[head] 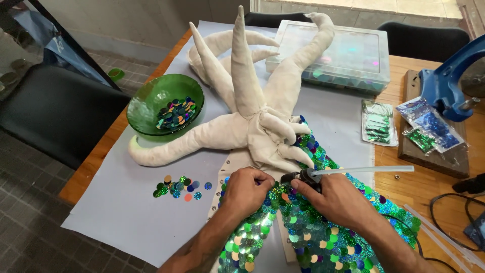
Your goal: Applying sequins to a white fabric sculpture using a hot glue gun
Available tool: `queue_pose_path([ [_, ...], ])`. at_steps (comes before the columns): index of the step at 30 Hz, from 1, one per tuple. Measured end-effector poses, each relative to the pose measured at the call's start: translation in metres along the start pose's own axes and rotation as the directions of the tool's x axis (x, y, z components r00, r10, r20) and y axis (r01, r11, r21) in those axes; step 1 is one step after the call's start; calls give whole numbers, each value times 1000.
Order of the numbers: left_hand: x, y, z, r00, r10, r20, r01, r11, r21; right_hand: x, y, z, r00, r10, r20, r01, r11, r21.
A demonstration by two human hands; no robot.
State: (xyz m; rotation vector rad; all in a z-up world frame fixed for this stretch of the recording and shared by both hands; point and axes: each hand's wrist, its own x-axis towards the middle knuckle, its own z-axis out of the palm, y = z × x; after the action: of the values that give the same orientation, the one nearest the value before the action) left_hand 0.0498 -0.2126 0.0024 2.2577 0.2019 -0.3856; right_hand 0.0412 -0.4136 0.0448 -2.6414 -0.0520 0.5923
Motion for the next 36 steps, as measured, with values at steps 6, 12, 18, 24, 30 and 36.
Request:
queue_pose_path([
  [6, 2, 5, 1, 999, -33, -6, 33, 999, 38, -3, 1, -4, 1000, 19, -18, -19, 1000, 4],
  [12, 8, 4, 10, 999, -34, -38, 37, 996, 86, -6, -1, -8, 1000, 28, -5, -28, 999, 23],
  [18, 3, 7, 13, 995, -23, -101, 33, 995, 99, -10, -3, -11, 999, 38, 0, -38, 998, 44],
  [24, 1, 6, 18, 991, -8, -131, 25, 992, 124, -16, -6, -12, 996, 88, -9, -86, 993, 86],
  [30, -14, -3, -1, 981, 116, -154, -116, 993, 8, -40, 0, -19, 950, 311, 10, -307, 932, 193],
  [36, -26, -19, -5, 805, 593, -26, -580, 795, 176, -56, 45, 5, 874, 467, -133, -375, 823, 427],
])
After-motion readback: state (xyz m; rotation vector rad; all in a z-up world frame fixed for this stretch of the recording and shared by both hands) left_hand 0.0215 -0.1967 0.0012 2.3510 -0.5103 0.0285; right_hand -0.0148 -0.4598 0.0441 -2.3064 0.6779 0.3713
